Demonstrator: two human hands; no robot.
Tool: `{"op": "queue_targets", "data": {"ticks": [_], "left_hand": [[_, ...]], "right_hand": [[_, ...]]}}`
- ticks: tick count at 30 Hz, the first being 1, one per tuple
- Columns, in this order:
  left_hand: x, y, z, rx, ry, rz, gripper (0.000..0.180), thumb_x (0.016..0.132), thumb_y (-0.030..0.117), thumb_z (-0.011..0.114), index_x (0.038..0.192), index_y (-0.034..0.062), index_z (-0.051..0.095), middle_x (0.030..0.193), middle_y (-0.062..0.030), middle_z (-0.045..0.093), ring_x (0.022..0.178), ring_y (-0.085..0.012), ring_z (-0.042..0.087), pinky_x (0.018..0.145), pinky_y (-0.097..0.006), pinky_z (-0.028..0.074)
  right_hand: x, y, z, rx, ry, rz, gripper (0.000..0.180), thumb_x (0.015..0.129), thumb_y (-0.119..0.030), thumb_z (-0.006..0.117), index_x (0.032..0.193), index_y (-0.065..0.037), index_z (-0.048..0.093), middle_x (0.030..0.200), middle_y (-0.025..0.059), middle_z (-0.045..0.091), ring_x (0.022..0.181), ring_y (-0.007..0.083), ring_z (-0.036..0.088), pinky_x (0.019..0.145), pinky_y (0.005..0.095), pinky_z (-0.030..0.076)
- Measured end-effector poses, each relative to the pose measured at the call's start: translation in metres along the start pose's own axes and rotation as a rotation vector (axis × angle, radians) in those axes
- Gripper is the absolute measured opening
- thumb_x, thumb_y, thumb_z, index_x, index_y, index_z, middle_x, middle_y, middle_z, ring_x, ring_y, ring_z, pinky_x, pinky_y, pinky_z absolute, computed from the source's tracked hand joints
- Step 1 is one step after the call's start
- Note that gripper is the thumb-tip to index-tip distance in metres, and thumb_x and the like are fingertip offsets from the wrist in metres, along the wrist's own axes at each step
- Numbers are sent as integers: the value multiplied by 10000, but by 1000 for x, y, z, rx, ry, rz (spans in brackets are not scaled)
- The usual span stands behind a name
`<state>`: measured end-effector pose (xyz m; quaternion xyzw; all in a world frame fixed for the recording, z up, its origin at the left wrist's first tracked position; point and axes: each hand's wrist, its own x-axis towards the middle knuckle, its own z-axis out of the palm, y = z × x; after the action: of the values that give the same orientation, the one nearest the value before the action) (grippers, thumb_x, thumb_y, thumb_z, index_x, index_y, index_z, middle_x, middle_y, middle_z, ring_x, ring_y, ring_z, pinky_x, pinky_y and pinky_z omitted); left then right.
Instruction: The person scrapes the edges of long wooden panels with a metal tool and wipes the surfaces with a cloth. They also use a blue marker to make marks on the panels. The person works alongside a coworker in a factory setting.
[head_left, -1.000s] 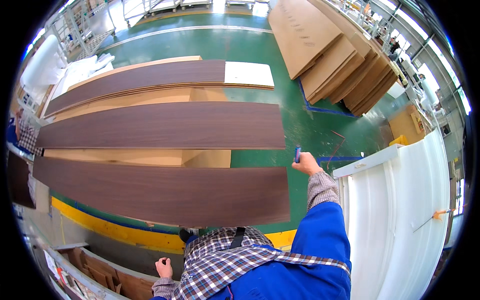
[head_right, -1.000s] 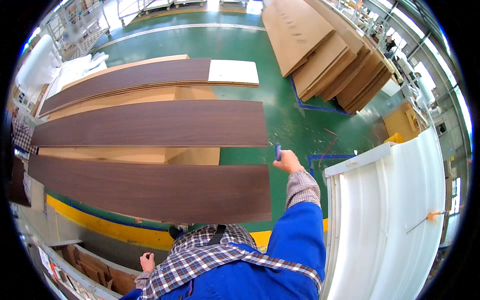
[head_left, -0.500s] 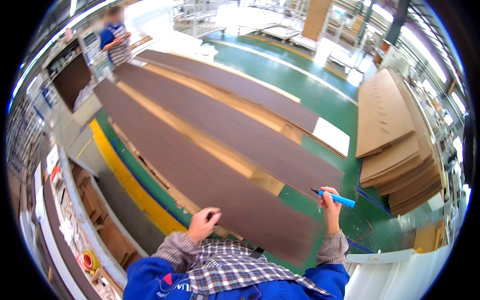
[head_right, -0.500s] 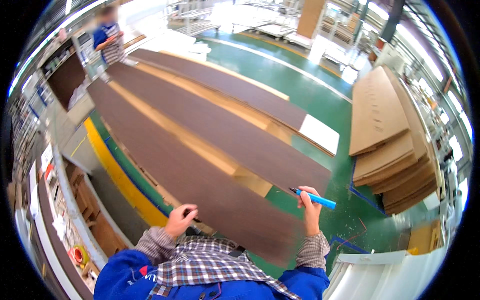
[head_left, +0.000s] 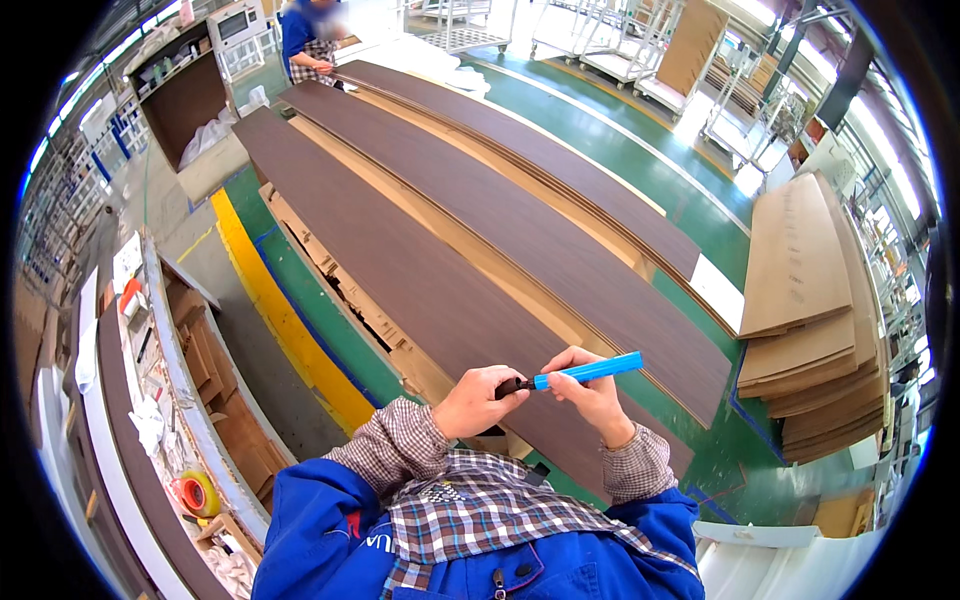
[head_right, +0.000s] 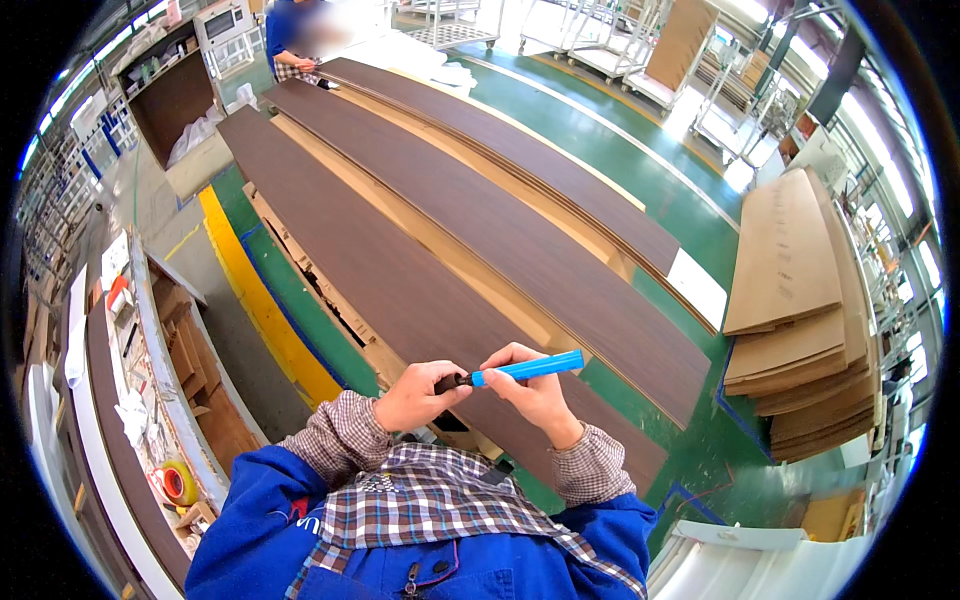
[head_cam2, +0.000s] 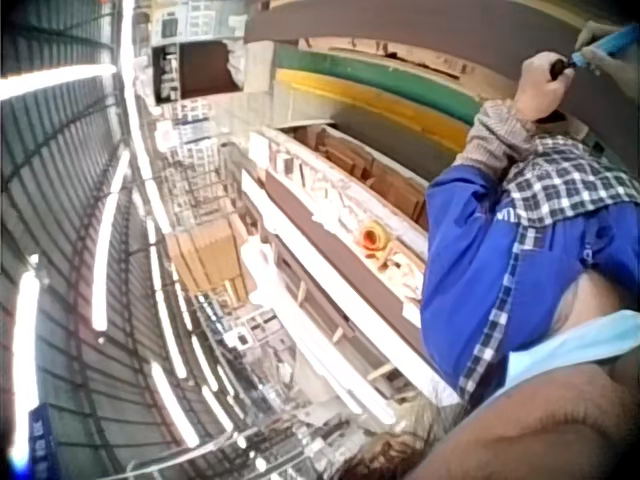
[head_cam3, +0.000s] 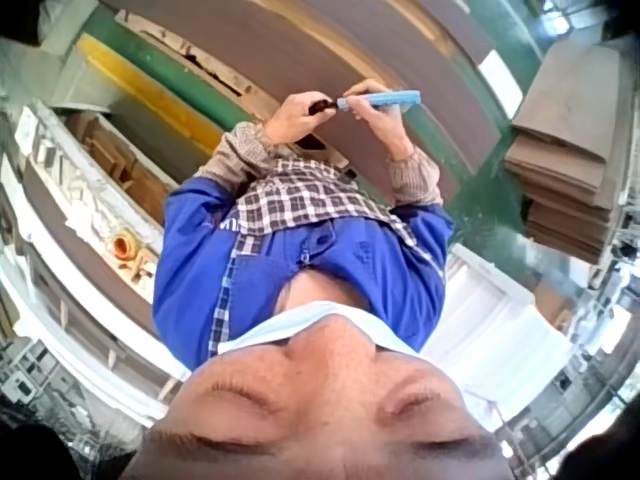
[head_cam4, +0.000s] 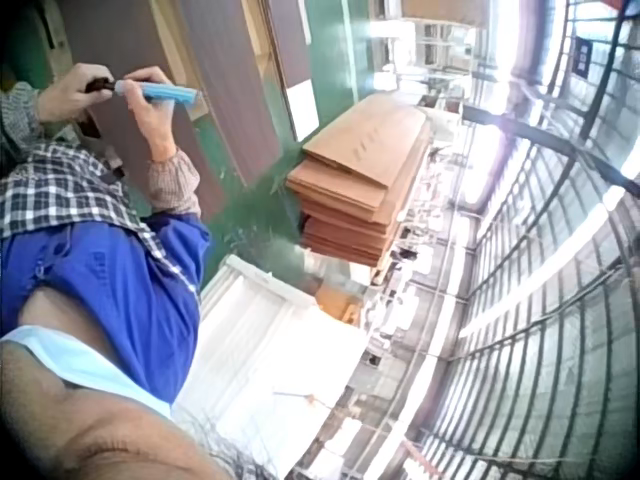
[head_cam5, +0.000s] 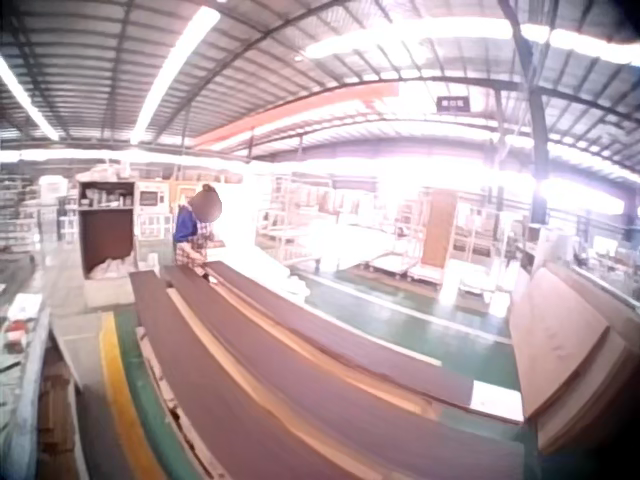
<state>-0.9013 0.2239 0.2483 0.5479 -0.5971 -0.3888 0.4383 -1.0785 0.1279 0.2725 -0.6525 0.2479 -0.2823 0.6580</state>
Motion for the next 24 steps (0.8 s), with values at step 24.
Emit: {"op": "queue_targets", "data": {"ticks": [24], "left_hand": [[-16,-56,-56,-729,-128,-212,243,937,300,501,979,67,553,618,43,371,509,-51,317,465,-222,255]], "right_hand": [[80,-19,47,-492,-520,-223,220,715,-85,758,916,-26,694,820,86,672,713,170,626,626,266,487]]}}
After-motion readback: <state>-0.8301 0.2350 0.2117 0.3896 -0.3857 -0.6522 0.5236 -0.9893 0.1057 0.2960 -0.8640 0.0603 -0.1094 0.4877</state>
